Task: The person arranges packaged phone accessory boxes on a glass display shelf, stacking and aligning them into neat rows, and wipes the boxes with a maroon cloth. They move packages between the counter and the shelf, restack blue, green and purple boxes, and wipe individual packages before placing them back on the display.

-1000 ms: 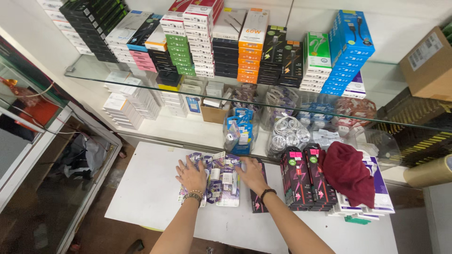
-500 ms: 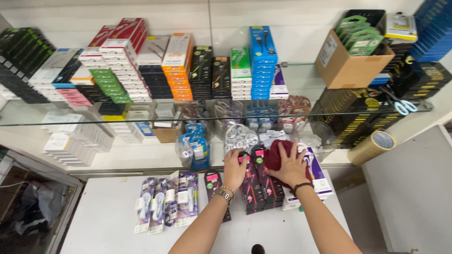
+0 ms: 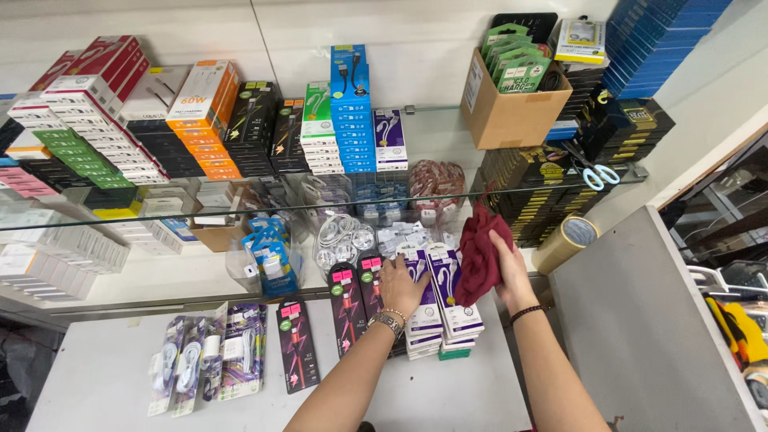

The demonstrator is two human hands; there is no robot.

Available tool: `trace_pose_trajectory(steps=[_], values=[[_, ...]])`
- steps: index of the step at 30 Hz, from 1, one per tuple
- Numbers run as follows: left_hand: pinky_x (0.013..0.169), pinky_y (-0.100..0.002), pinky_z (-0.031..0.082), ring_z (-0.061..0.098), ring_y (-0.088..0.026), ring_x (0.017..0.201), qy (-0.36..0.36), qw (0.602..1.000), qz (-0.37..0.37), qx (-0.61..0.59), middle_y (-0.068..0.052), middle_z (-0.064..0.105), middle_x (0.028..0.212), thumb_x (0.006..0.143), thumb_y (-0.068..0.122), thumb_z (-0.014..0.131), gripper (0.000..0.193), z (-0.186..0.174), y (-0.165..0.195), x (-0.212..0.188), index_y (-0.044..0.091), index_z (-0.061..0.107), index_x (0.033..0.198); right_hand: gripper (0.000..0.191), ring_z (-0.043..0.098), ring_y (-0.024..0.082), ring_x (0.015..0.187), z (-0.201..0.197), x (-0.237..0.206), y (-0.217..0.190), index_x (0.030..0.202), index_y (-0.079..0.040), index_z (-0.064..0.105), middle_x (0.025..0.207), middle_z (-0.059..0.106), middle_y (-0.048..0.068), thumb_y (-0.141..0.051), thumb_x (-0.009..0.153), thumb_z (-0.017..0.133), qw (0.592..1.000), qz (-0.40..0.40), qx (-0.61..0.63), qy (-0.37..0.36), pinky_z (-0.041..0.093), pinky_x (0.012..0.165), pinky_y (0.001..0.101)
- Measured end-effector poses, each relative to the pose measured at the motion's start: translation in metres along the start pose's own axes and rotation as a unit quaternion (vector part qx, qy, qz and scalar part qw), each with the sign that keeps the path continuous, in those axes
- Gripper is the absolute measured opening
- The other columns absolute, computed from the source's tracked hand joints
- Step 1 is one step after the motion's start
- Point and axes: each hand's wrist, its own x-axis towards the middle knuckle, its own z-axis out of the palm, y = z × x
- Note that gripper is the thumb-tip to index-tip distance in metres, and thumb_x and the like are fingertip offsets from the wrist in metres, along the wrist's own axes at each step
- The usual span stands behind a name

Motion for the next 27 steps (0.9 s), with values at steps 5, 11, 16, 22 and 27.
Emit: trace_pose_trajectory(steps=[5,11,16,22,27], values=[[0.106,-0.044,0.045,0.051,-0.043,0.127,-0.071,0.991,-0.068,0.087,-0.031,0.047,0.137,0.059,0.050,0.098,0.136,-0.012,0.003,-0.006,-0.001,0.016,0.155,0.050,0.069,0.019,0.105,0.005,-0.004,0.038,0.135,-0.009,0.061,0.121,0.071,0.007,-0.030,0.091,0.072,0.998,0.039,-0.052,-0.004,0.056,0.090,0.0356],[0.103,-0.042,0.051,0.058,-0.039,0.122,-0.124,0.982,-0.132,0.056,-0.029,0.051,0.132,0.059,0.046,0.098,0.135,-0.020,0.004,0.001,-0.002,0.017,0.157,0.045,0.069,0.015,0.102,0.045,-0.016,0.025,0.129,-0.008,0.066,0.116,0.074,0.004,-0.028,0.090,0.072,0.991,0.006,-0.117,-0.064,0.056,0.088,0.0315],[0.105,-0.044,0.046,0.058,-0.035,0.119,0.102,0.990,0.072,-0.064,-0.019,0.060,0.122,0.089,0.030,0.072,0.067,-0.043,0.031,0.016,0.004,0.045,0.145,0.047,0.069,0.019,0.099,0.107,0.003,-0.070,0.126,-0.002,0.069,0.113,0.076,0.012,-0.033,0.091,0.076,0.925,-0.218,-0.294,-0.104,0.056,0.086,0.0354],[0.111,-0.046,0.039,0.052,-0.034,0.131,0.159,0.954,0.235,-0.092,-0.016,0.059,0.135,0.105,0.032,0.051,0.045,-0.078,0.068,0.104,0.007,0.051,0.143,0.113,0.016,0.067,0.144,0.164,0.048,-0.094,0.164,-0.016,0.025,0.160,0.014,0.038,-0.068,0.080,0.079,0.617,-0.229,-0.753,0.010,0.023,0.112,0.0608],[0.120,-0.055,0.017,0.021,-0.045,0.151,0.149,0.932,0.316,0.094,-0.016,0.039,0.160,0.105,0.041,0.046,0.055,-0.074,0.071,0.161,0.015,0.043,0.152,0.071,0.019,0.049,0.150,0.151,0.086,-0.031,0.154,-0.024,0.042,0.164,0.023,0.016,-0.042,0.089,0.065,0.578,-0.351,-0.734,-0.060,0.020,0.116,0.0607]])
